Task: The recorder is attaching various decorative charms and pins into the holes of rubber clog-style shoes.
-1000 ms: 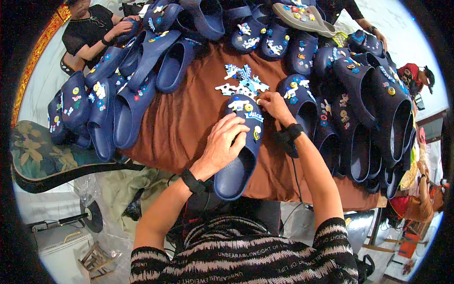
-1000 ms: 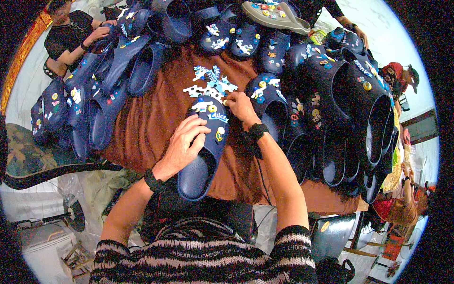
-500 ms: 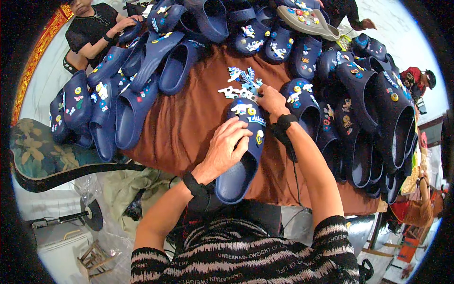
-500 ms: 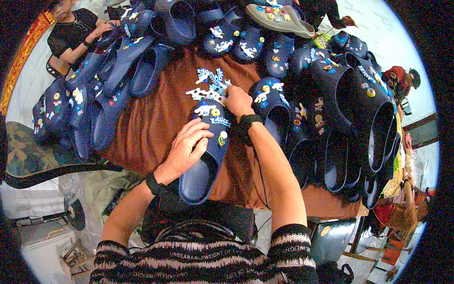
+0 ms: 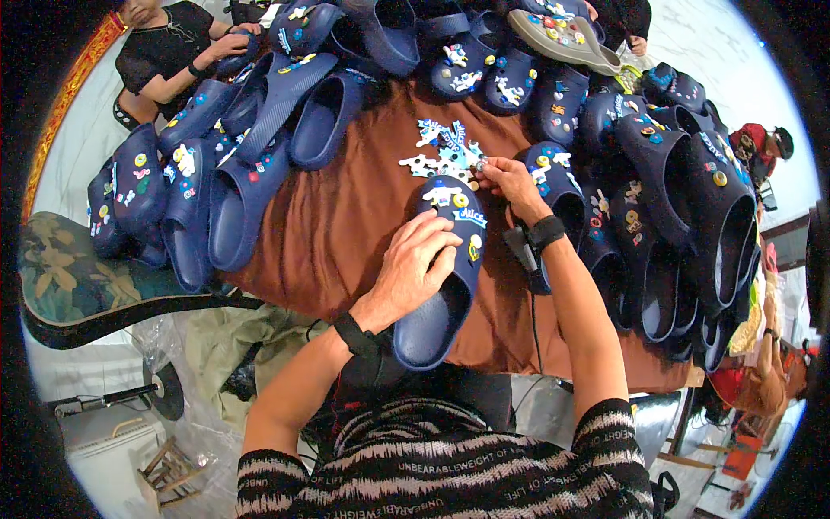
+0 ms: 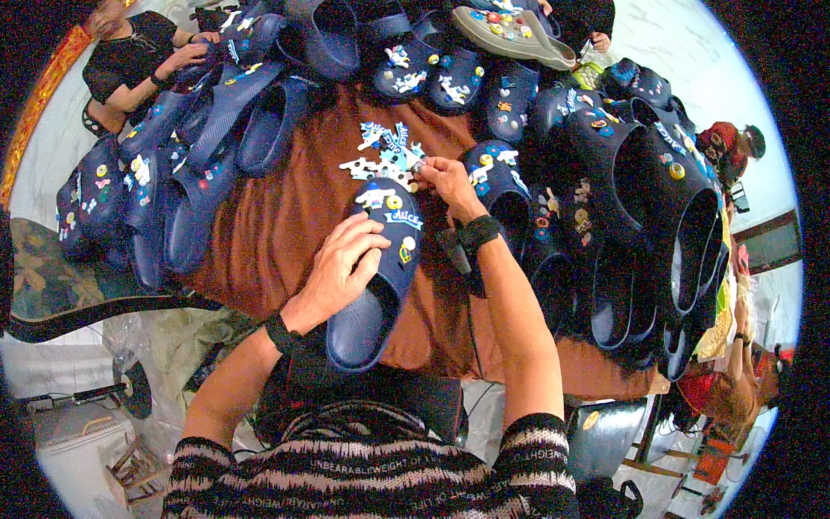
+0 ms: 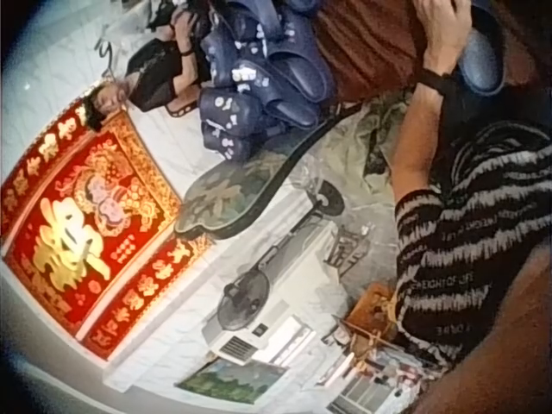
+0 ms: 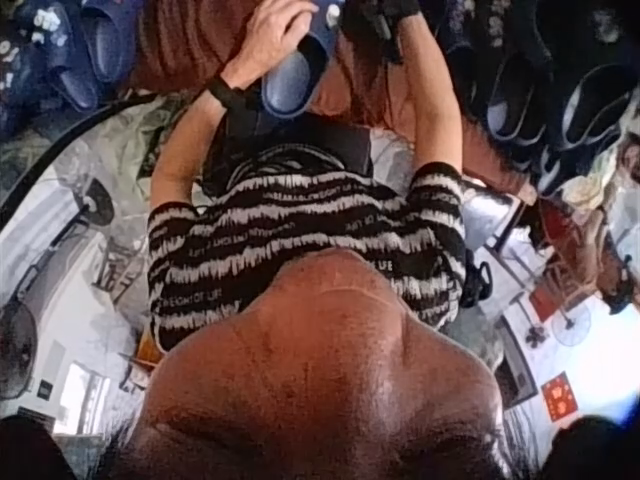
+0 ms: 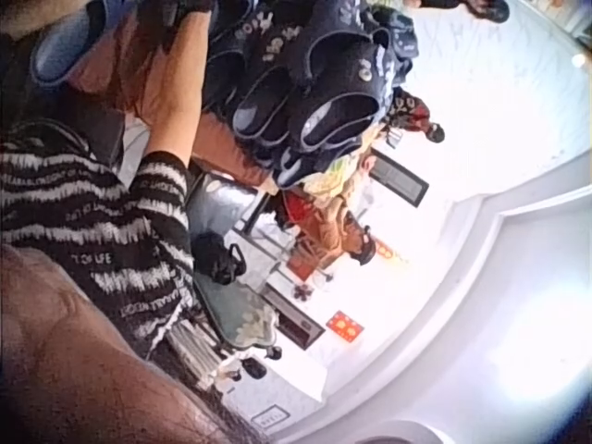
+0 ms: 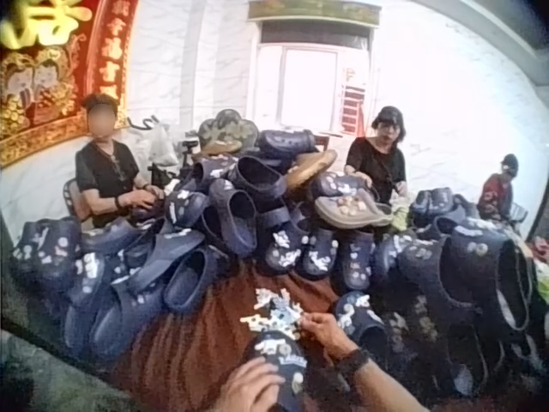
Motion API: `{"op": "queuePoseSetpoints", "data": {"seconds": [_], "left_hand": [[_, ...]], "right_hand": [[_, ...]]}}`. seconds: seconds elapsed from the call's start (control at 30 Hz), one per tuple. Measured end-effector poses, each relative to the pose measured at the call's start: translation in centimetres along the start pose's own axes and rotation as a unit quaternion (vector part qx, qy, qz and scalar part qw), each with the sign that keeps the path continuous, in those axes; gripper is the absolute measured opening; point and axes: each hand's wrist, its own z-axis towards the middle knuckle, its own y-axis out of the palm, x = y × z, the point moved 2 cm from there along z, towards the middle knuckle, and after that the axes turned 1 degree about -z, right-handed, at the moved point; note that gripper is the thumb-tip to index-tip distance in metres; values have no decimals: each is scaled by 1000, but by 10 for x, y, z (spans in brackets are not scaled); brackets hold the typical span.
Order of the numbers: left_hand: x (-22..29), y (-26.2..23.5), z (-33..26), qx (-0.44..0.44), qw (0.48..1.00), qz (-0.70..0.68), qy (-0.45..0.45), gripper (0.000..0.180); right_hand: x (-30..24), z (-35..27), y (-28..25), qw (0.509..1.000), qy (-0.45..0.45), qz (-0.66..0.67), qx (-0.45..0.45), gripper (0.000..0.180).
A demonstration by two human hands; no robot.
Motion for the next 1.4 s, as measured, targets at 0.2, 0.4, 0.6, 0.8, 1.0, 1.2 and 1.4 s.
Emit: {"op": "queuePoseSetpoints", "data": {"seconds": [0.2,0.4,0.6,0.8,1.0,1.2,1.4], "left_hand": [[1,4,3,20,1000,4,21,17],[1,2,3,4,1000,-8,9,17],[2,3,3,2,1000,-11,3,18],[1,4,3,23,1000,-8,11,16],[0,3,3,-4,1000,-18,-3,18],[0,3,3,-1,1000,-17,0,17],[0,3,4,-2,1000,-19,5,18]], "right_hand": [[-2,-15,-3,999,-4,-35,-9,15],[-9,-59,5,999,-44,8,17,19],[13,-149,22,997,34,73,0,23],[24,-172,43,964,79,254,-23,17],[18,-169,40,966,114,229,-36,15],[12,-164,44,976,113,182,-28,14],[17,-155,41,985,92,133,-53,16]]}}
